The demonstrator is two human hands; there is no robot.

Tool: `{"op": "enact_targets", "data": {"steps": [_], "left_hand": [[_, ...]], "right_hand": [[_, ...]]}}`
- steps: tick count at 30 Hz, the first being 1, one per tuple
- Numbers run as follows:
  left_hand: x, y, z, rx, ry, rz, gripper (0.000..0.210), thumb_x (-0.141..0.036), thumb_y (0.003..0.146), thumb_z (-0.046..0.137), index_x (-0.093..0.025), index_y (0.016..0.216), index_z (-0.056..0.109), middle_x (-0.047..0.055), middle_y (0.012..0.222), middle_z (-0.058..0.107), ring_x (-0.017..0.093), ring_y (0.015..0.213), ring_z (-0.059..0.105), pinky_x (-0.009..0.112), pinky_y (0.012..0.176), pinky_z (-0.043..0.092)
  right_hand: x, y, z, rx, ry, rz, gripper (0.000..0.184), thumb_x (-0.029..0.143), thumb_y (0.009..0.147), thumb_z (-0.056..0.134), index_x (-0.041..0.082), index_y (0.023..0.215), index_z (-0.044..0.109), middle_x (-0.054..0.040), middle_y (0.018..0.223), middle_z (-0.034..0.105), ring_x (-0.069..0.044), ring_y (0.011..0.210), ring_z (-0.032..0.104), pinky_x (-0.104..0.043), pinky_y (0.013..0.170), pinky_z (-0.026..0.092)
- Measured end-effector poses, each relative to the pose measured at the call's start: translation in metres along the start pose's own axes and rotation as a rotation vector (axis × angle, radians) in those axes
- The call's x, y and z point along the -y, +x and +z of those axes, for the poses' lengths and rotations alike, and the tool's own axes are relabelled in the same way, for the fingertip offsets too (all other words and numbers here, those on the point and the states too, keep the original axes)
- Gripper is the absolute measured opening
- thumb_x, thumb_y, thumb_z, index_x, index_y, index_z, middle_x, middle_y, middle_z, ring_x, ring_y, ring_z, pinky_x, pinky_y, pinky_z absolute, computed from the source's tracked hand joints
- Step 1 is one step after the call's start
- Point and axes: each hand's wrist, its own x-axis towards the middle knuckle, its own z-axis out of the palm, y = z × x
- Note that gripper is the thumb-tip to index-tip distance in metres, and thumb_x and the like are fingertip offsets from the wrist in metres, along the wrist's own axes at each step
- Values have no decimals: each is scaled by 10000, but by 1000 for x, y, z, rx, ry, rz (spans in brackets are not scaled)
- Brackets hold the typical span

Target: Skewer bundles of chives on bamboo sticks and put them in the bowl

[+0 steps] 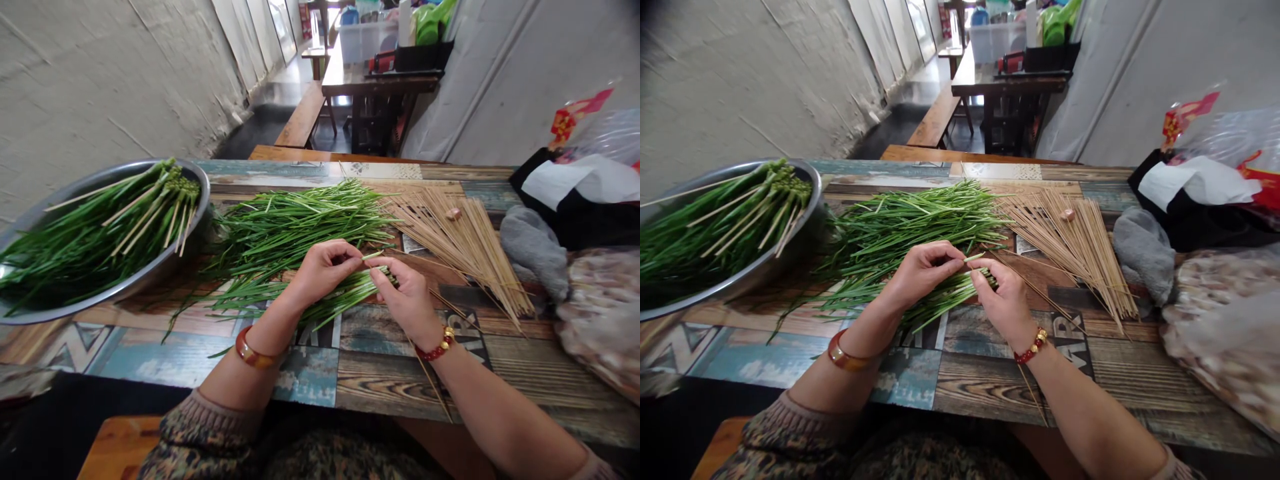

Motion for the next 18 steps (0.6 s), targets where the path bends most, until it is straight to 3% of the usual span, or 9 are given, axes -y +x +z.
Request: {"op": "enact_targets", "data": {"steps": [8,14,18], "left_hand": [[-1,0,2,9,26,9,125,-212,793,625,-127,733,696,19,707,648,106,661,552,215,629,419],[-1,-1,3,0,19,-15,127,-213,785,632,-122,707,673,14,696,628,105,653,538,213,615,410],[1,-1,5,15,-15,-35,130,-208,782,630,-116,700,669,16,691,621,105,645,535,213,608,411]], "right_hand": [[-3,1,2,-17,-5,-1,196,327,865,543,204,989,632,-43,871,662,-132,611,585,-242,530,463],[-4,0,4,-50,56,-35,462,313,861,565,233,1300,447,16,767,583,-119,584,519,-253,561,470],[-4,-1,3,-27,32,-36,321,324,862,560,226,1166,532,-4,809,594,-120,618,538,-253,576,474]]}}
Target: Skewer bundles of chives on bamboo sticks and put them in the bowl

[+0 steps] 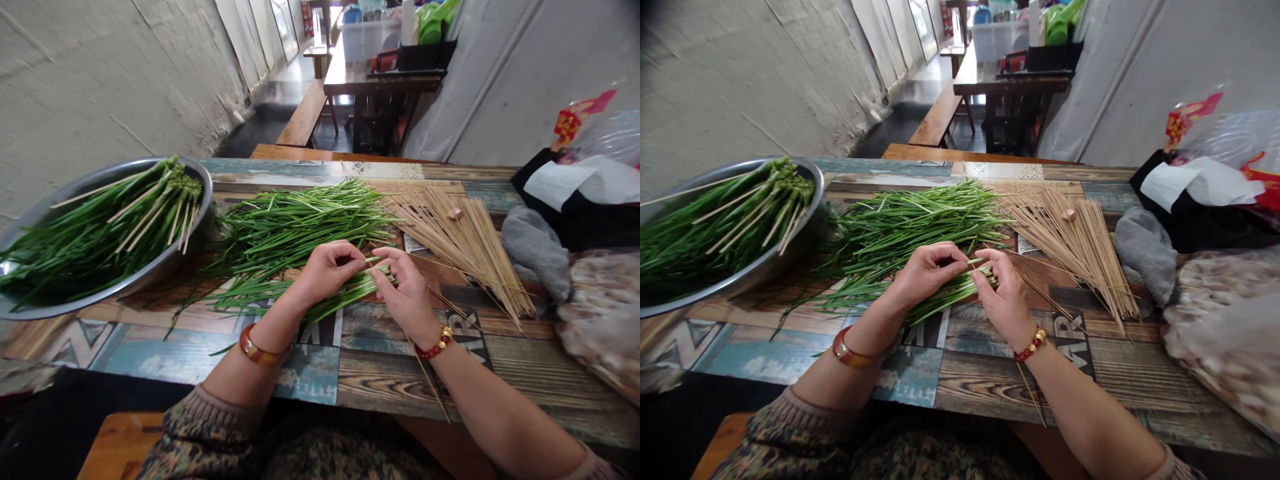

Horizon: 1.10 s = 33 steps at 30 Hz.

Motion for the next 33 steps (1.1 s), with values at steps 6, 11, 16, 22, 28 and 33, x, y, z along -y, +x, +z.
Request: {"op": "enact_targets", "data": {"steps": [6,11,16,22,28,33], "left_hand": [[2,0,4,51,6,23,144,-199,791,616,-116,683,663,24,708,627,113,679,555,218,646,427],[-1,1,-5,130,-7,-2,162,-237,807,603,-114,755,695,54,785,673,137,729,596,235,676,460],[11,6,-17,-121,48,-41,203,-269,826,572,-125,882,704,51,790,686,137,688,608,235,623,474],[27,11,-20,-302,329,142,153,-175,834,559,-142,887,699,41,794,653,129,730,594,231,658,458],[36,11,-18,-157,637,251,206,-124,832,554,-154,986,688,75,971,638,171,882,600,291,788,482],[36,9,-18,-154,730,267,182,-154,835,573,-164,974,690,73,948,622,186,882,587,309,789,485]], "right_hand": [[-10,1,4,-67,41,13,233,350,835,596,210,1015,545,-30,860,598,-128,664,558,-243,554,480],[-10,4,3,-38,135,16,243,373,823,621,208,978,534,2,813,568,-106,603,542,-225,503,475],[-7,5,2,27,213,89,315,409,835,605,214,1068,522,29,806,535,-81,536,514,-212,454,456],[-9,2,4,72,92,98,298,425,847,585,190,1026,557,22,799,555,-67,484,510,-208,436,438],[-4,1,2,72,5,54,276,403,857,562,179,1016,579,-5,817,595,-84,503,533,-222,458,454],[-2,1,2,72,-26,56,263,410,859,554,177,972,596,-10,809,610,-85,485,535,-225,447,439]]}}
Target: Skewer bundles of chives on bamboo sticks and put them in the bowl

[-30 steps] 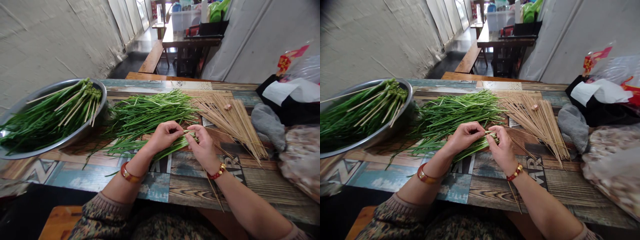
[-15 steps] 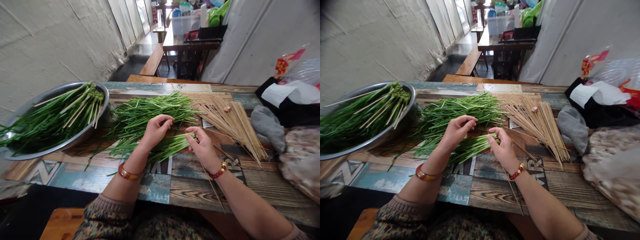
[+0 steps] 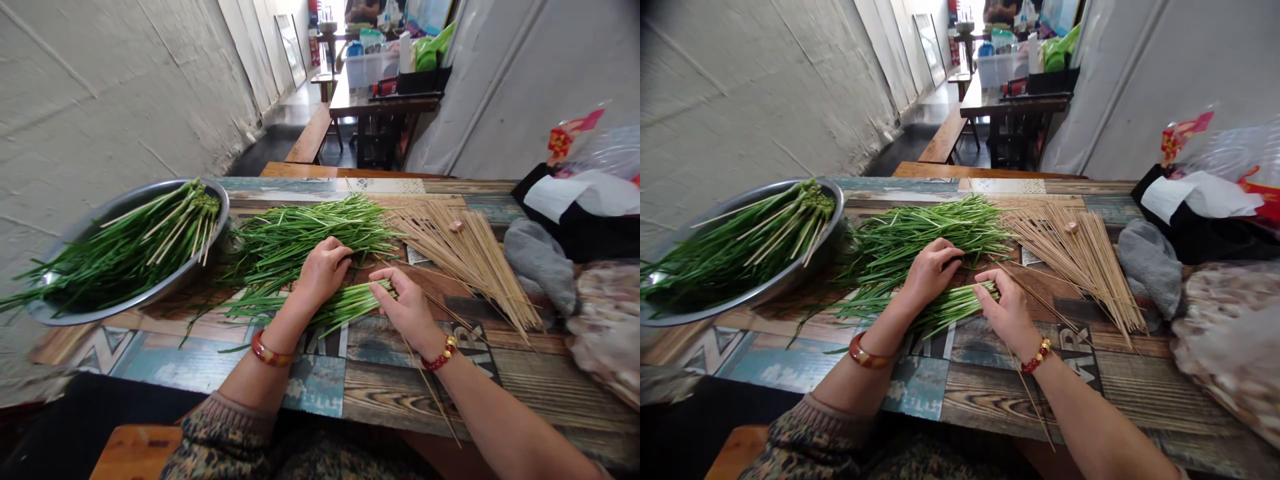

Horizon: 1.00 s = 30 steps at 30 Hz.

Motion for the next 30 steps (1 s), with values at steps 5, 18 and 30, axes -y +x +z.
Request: {"op": "enact_targets", "data": {"steps": [5,18,30], "left_hand": [[2,1,-3,-80,59,-61,151,-163,837,581,-163,952,679,65,889,608,187,853,571,313,773,477],[-7,1,-5,8,255,-11,146,-188,866,530,-177,754,624,65,878,595,199,849,510,333,790,425],[-10,2,-1,-37,-109,-106,284,-45,778,485,-174,958,663,24,769,573,144,712,536,261,669,429]], "right_hand": [[-3,1,2,7,30,41,267,421,855,560,179,963,587,1,781,601,-80,471,525,-215,433,427],[-6,1,4,4,28,39,274,419,861,548,177,985,580,-13,818,611,-102,534,561,-222,461,480],[-2,1,3,-7,49,57,293,429,847,561,178,995,588,-25,848,615,-89,513,536,-213,441,475]]}}
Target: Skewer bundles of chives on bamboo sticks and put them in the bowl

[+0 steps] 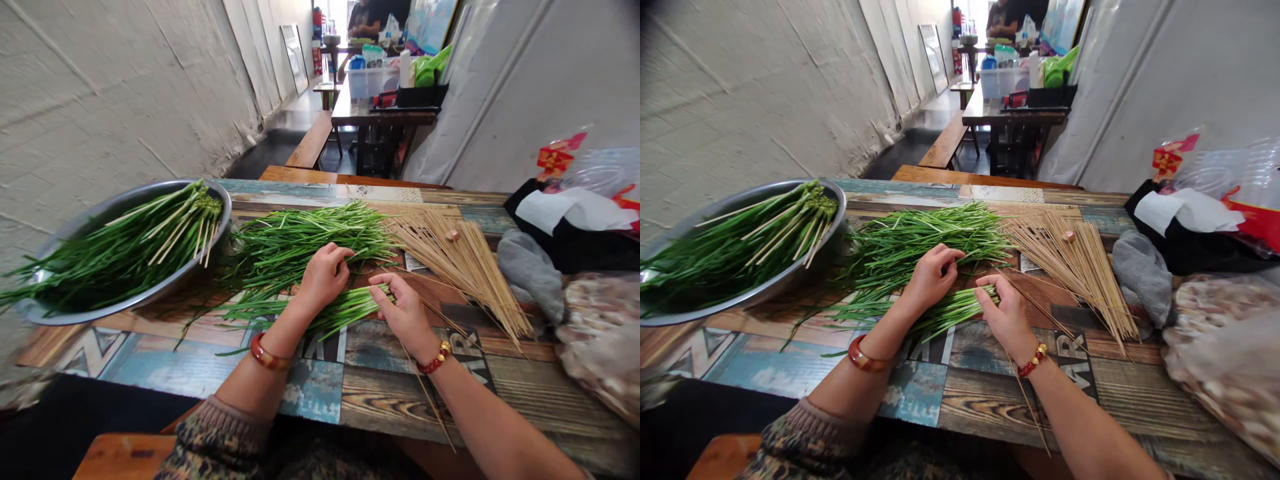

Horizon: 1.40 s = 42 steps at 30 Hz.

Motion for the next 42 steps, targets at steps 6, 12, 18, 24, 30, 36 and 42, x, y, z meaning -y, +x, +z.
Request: {"op": "enact_targets", "data": {"steps": [6,12,18,24,30,36,42], "left_hand": [[-12,1,-5,59,-260,-100,174,-148,825,554,-145,882,718,32,742,638,125,677,566,240,633,426],[-20,2,-9,126,-406,-118,157,-214,837,583,-134,849,717,51,792,693,140,723,614,251,682,462],[-22,1,-9,138,-408,-72,147,-179,836,552,-143,757,670,31,764,657,124,714,591,235,681,452],[-23,-1,-8,161,-434,-72,125,-181,825,540,-143,755,636,19,745,634,116,700,557,223,658,431],[-23,-1,-8,199,-498,-105,83,-155,798,523,-132,758,592,-14,681,556,86,622,478,193,569,374],[-27,-2,-11,220,-468,-100,100,-142,791,524,-128,770,621,-7,686,571,89,622,471,190,561,362],[-30,-2,-10,218,-501,-86,167,-242,840,572,-127,792,683,32,749,660,118,687,561,214,628,416]], "right_hand": [[1,1,0,-21,98,20,366,432,836,577,182,1100,616,-27,868,625,-93,549,539,-214,462,482],[0,4,-1,-22,218,63,384,429,829,592,181,1120,626,1,806,612,-76,521,516,-201,449,462],[0,2,-3,-63,186,-5,361,413,842,593,206,1136,619,11,818,604,-67,512,500,-194,441,442],[-1,1,-4,-66,143,-36,333,402,858,581,210,1128,614,12,810,600,-70,505,504,-203,446,446],[1,1,-4,-74,121,-51,353,404,853,582,203,1141,610,-15,859,625,-86,545,520,-209,461,460],[2,1,-4,-81,100,-53,324,406,849,577,201,1094,633,-30,897,654,-90,535,523,-223,467,467],[4,1,-4,-71,99,-66,285,384,852,574,212,1070,640,-40,942,662,-100,574,546,-210,453,455]]}}
